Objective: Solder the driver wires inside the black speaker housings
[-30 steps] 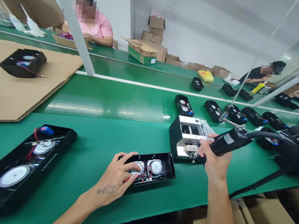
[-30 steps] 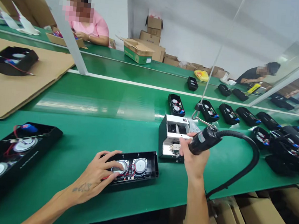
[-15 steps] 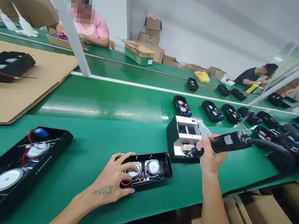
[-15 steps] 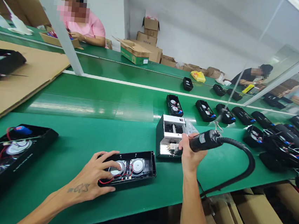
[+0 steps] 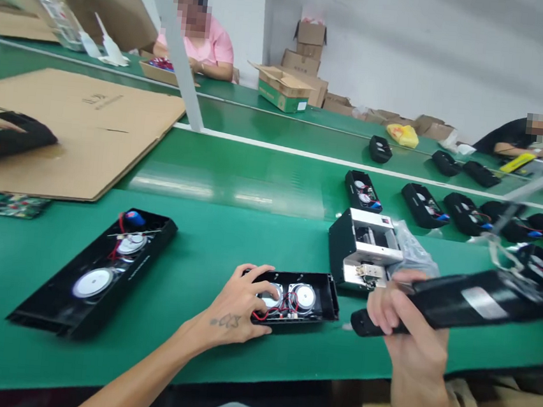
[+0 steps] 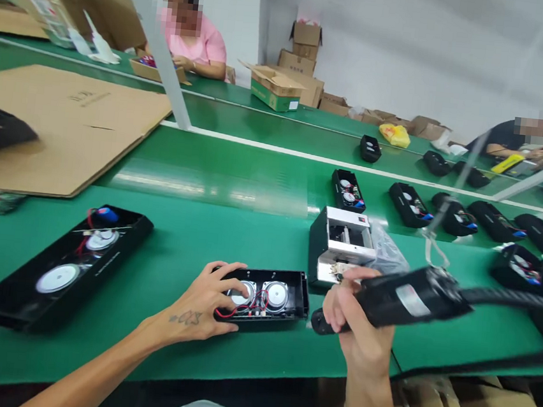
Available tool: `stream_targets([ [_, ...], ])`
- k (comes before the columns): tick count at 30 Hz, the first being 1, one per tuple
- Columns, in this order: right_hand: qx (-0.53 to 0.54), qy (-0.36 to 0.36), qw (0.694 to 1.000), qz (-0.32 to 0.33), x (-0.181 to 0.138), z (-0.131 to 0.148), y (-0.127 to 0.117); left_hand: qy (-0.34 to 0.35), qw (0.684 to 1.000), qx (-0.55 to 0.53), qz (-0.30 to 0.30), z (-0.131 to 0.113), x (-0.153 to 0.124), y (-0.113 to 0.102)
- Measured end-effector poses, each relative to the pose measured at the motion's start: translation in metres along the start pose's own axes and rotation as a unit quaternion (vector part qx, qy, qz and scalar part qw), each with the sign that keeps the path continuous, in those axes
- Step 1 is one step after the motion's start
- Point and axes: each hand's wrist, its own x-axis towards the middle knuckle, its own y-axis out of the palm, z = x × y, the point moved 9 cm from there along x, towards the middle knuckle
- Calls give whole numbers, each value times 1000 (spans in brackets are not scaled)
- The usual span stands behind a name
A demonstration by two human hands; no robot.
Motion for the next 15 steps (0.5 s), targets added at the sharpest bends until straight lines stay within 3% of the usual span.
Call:
stream_targets([
  [4, 66, -31, 996, 53, -21, -1, 50, 7, 1000, -5, -16, 0, -2, 1],
  [9, 62, -28, 991, 119, -33, -25, 104, 10, 1000, -8, -23, 1, -4, 4],
  [15, -13, 12, 996, 92, -35, -54, 111, 10, 1000, -13, -16, 0, -3, 3],
])
